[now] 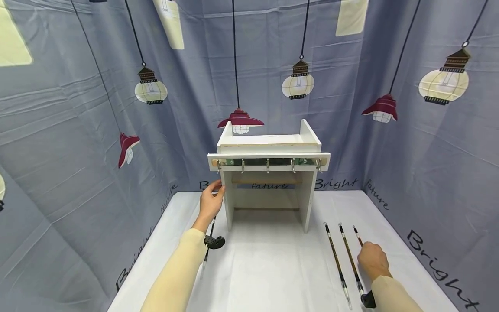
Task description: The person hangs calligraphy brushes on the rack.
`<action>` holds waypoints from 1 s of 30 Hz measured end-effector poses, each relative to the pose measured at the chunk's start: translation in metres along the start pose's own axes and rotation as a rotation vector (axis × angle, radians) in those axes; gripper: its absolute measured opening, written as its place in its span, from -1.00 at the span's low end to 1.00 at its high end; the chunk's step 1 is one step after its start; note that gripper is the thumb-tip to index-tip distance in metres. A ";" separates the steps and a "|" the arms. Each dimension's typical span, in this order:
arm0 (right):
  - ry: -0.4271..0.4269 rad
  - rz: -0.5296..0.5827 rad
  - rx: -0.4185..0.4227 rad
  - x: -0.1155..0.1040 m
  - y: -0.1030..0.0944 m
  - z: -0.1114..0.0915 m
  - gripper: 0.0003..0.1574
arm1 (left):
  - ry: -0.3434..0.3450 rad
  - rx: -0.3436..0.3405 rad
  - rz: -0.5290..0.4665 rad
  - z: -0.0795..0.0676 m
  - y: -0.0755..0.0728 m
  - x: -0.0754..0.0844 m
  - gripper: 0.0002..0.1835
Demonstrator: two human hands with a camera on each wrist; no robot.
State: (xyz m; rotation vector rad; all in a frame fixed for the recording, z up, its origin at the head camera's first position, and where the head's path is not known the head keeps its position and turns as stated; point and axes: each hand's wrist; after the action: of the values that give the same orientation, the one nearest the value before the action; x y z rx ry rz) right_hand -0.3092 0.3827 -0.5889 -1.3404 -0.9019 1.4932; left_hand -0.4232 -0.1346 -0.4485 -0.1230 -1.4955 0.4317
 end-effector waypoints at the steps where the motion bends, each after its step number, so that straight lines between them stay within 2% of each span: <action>1: -0.006 -0.013 0.001 -0.001 0.000 0.000 -0.74 | 0.003 0.002 -0.002 0.000 0.000 0.000 -0.54; 7: -0.011 -0.019 -0.032 0.000 -0.001 0.002 -0.76 | -0.005 0.017 -0.015 0.002 -0.001 0.000 -0.56; 10: 0.015 -0.003 -0.004 0.000 -0.005 0.004 -0.74 | 0.000 0.015 -0.017 0.003 0.000 0.000 -0.56; 17: 0.056 0.014 0.107 -0.019 -0.026 0.017 -0.66 | -0.011 0.031 -0.010 0.007 0.002 -0.003 -0.56; 21: 0.064 0.060 0.179 -0.034 -0.038 0.024 -0.66 | -0.021 0.034 -0.010 0.008 0.002 -0.006 -0.56; 30: -0.017 0.106 0.386 -0.056 -0.061 0.033 -0.66 | -0.001 0.010 -0.038 0.012 0.004 -0.006 -0.56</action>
State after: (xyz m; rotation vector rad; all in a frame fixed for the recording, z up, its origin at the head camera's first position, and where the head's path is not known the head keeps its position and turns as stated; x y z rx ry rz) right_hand -0.3328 0.3508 -0.5090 -1.1043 -0.5227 1.6616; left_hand -0.4358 -0.1350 -0.4542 -0.0862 -1.4945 0.4087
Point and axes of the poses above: each hand's wrist, its own z-axis towards the middle knuckle, its own y-axis out of the palm, x = y × z, and after that the axes turned 15 degrees about -y, right-handed
